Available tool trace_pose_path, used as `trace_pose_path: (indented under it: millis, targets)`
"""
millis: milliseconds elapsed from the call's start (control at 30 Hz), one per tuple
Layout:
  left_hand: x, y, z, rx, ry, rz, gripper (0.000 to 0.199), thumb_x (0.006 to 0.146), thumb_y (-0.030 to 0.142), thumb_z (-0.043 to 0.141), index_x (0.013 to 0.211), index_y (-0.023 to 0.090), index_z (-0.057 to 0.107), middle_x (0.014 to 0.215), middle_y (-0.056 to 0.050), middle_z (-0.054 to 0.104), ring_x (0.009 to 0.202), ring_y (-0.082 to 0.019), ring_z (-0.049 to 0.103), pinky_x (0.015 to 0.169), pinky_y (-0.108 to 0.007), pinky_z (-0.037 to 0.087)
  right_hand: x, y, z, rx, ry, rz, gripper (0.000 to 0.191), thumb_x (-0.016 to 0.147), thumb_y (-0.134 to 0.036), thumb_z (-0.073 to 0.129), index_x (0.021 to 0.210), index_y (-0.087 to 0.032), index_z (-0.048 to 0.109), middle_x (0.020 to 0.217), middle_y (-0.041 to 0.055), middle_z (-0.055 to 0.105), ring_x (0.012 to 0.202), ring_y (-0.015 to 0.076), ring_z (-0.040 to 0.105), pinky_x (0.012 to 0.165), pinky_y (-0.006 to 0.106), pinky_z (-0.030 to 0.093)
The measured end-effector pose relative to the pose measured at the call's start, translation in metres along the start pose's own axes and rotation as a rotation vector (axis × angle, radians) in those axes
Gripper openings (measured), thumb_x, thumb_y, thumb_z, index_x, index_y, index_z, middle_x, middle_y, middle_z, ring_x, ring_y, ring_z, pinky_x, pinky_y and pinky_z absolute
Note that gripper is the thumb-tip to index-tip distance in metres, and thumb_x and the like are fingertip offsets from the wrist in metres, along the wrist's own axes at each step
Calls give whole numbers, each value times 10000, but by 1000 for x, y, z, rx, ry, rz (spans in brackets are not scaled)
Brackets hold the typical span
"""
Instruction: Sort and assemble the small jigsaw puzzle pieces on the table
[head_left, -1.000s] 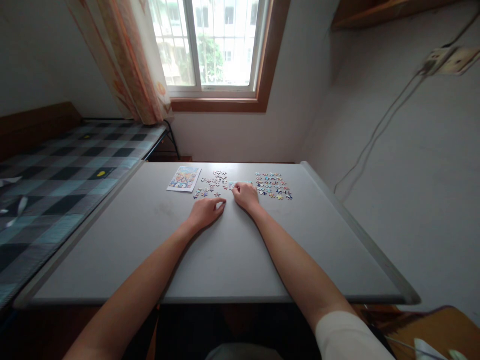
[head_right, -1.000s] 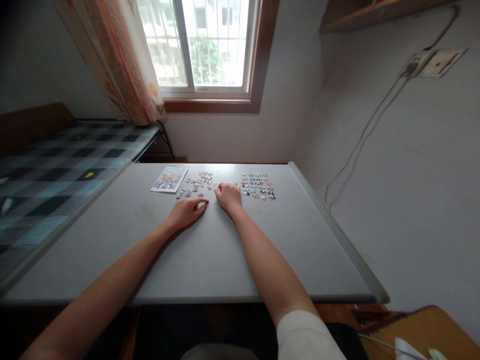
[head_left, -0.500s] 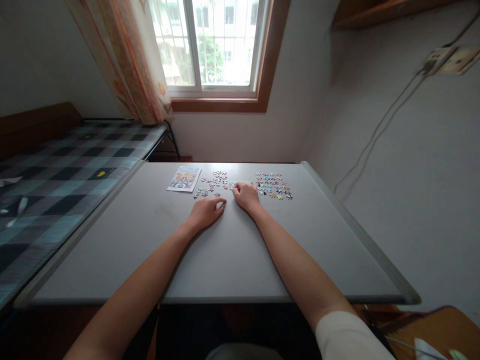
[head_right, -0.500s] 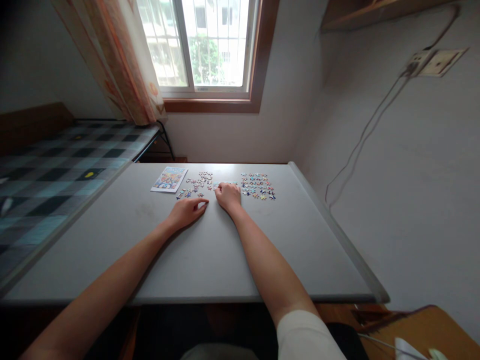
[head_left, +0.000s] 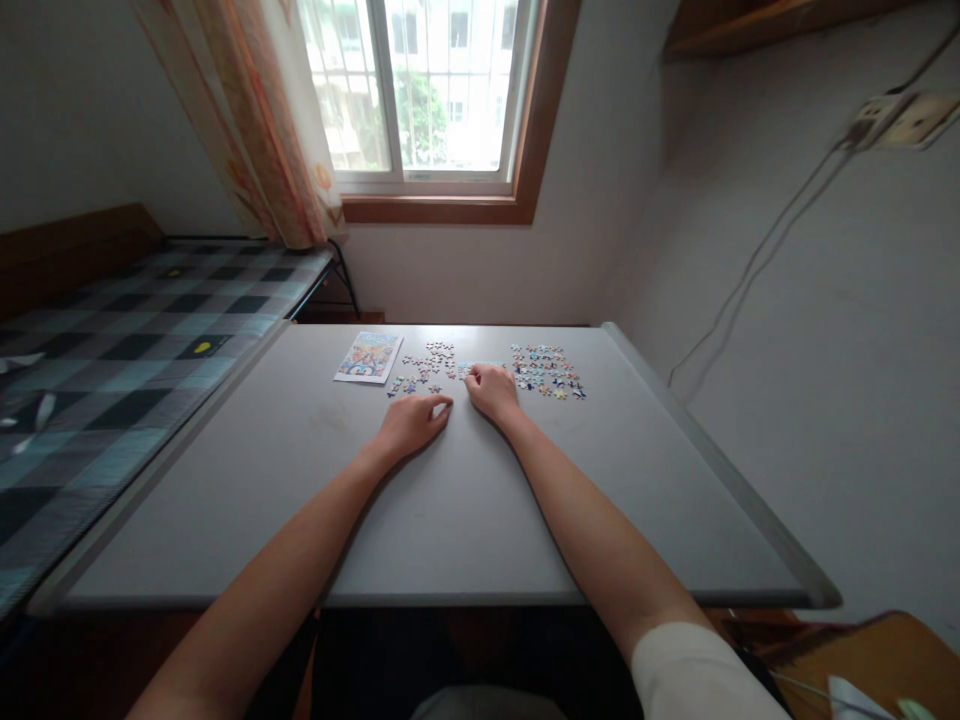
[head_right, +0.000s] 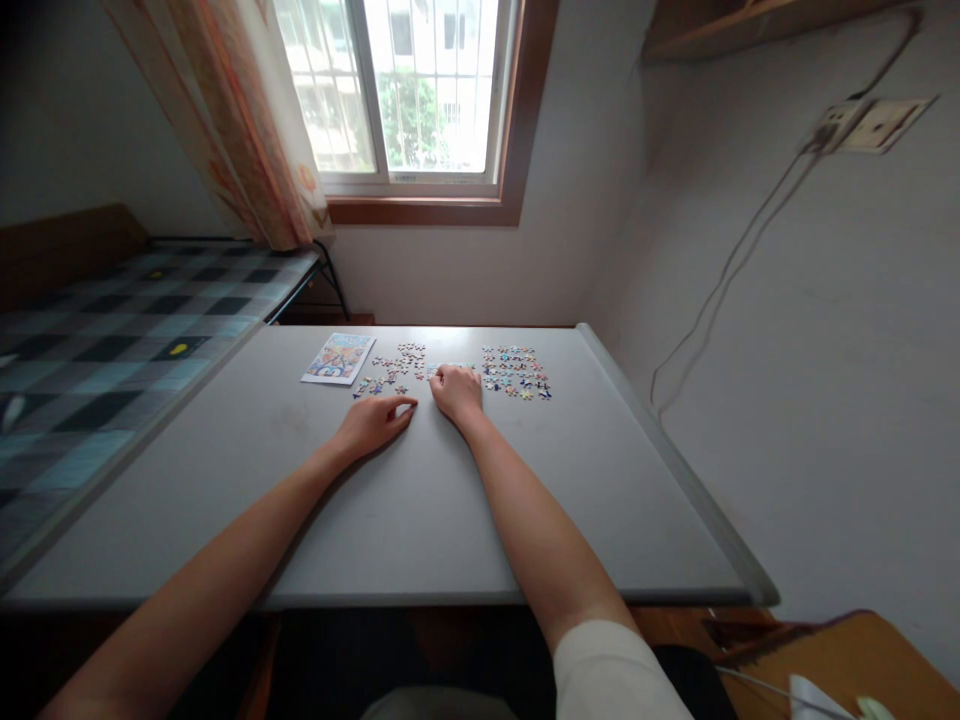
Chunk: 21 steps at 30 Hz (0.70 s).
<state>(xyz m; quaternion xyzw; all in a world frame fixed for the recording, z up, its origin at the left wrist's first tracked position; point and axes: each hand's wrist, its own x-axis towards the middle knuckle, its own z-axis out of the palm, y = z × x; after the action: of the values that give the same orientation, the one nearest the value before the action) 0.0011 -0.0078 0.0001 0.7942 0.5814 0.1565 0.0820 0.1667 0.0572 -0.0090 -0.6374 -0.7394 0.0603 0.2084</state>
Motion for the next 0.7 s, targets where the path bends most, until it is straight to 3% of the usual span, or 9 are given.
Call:
trace_pose_path:
  millis: [700]
  targets:
    - [1,-2,2,-2,20,15,323,871,407,451,1097,307,658,662,14,649,606,-127,566,597,-218,362,1,1,2,11,-16,7,269,838,-284,405,866,-212,663,895,74,671,901,218,549,809,325,339]
